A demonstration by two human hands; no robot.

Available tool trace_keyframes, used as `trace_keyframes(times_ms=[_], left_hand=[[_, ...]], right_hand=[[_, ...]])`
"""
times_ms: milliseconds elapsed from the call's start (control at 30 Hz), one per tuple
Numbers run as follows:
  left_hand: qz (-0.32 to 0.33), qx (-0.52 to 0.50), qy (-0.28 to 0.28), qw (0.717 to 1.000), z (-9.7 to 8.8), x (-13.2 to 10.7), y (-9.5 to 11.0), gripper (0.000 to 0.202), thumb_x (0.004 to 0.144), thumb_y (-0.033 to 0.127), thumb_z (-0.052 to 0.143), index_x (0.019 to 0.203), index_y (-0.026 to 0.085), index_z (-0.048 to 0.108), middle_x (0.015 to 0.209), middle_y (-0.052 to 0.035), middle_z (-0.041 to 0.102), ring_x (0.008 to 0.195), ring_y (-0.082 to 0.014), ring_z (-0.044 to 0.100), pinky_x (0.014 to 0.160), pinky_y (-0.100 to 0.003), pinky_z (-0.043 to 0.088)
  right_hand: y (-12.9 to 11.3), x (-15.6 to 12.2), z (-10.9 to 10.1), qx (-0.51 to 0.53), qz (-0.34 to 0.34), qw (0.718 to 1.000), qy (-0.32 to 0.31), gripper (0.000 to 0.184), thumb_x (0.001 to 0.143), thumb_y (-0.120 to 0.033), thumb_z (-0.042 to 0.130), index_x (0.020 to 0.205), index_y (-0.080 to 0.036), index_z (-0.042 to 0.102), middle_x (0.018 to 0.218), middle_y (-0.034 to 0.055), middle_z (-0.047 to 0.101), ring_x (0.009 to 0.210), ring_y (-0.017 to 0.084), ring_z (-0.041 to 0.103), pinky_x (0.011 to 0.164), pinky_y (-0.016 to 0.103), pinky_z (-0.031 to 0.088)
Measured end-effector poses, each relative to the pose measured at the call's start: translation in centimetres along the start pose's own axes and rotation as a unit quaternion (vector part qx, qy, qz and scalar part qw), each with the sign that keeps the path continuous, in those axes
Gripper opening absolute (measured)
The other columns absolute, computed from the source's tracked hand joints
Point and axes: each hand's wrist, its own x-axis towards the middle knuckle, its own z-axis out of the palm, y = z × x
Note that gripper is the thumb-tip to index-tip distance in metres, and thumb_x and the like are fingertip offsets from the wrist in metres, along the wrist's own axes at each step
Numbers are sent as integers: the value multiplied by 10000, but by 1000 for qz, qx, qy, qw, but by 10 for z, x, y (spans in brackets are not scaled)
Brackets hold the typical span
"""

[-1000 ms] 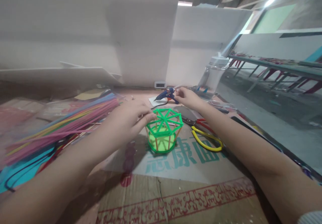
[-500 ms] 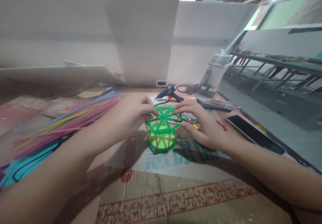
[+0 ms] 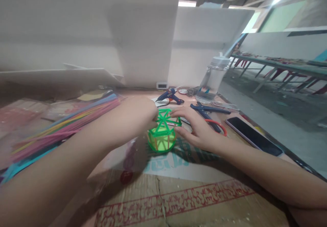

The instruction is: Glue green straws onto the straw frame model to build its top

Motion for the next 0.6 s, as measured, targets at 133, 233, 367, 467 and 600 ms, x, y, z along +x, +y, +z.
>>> trace_keyframes(times_ms=[133, 233, 367, 467, 600], left_hand=[[-12, 36, -5, 999, -5, -4, 11, 271, 839, 236, 580, 580, 195, 648, 619, -31, 622, 570, -158, 500, 578, -311, 312], [-23, 44, 20, 999, -4, -10, 16, 278, 894, 233, 533, 661, 188, 677, 701, -53, 677, 657, -189, 568, 604, -316, 336], [-52, 21, 65, 996, -2, -15, 13, 298, 946, 234, 490, 719, 172, 673, 762, -70, 700, 705, -205, 597, 628, -315, 357], [-48, -45, 91, 994, -3, -20, 4, 325, 985, 299, 468, 751, 175, 656, 764, -49, 678, 696, -190, 582, 628, -303, 363], [-37, -164, 99, 981, -5, -28, -7, 305, 1000, 397, 489, 868, 200, 679, 872, -24, 711, 807, -191, 628, 695, -293, 424]], right_hand=[[3, -1, 0, -8, -5, 1000, 5, 270, 994, -322, 587, 1247, -241, 540, 1216, 122, 661, 1169, 263, 617, 1004, 489, 514], [5, -1, 0, -6, 5, 1000, -5, 287, 996, -338, 584, 1265, -254, 530, 1221, 115, 662, 1168, 268, 619, 998, 492, 516], [6, -3, 3, 1, 12, 1000, -11, 314, 994, -346, 587, 1290, -267, 518, 1246, 115, 656, 1188, 276, 616, 1004, 500, 514], [7, -4, 4, -1, 10, 1000, -7, 310, 996, -346, 584, 1288, -262, 524, 1233, 115, 660, 1181, 273, 617, 1004, 494, 511], [8, -3, 3, -6, 16, 1000, -14, 307, 997, -333, 580, 1290, -265, 521, 1235, 116, 659, 1176, 274, 617, 995, 497, 512]])
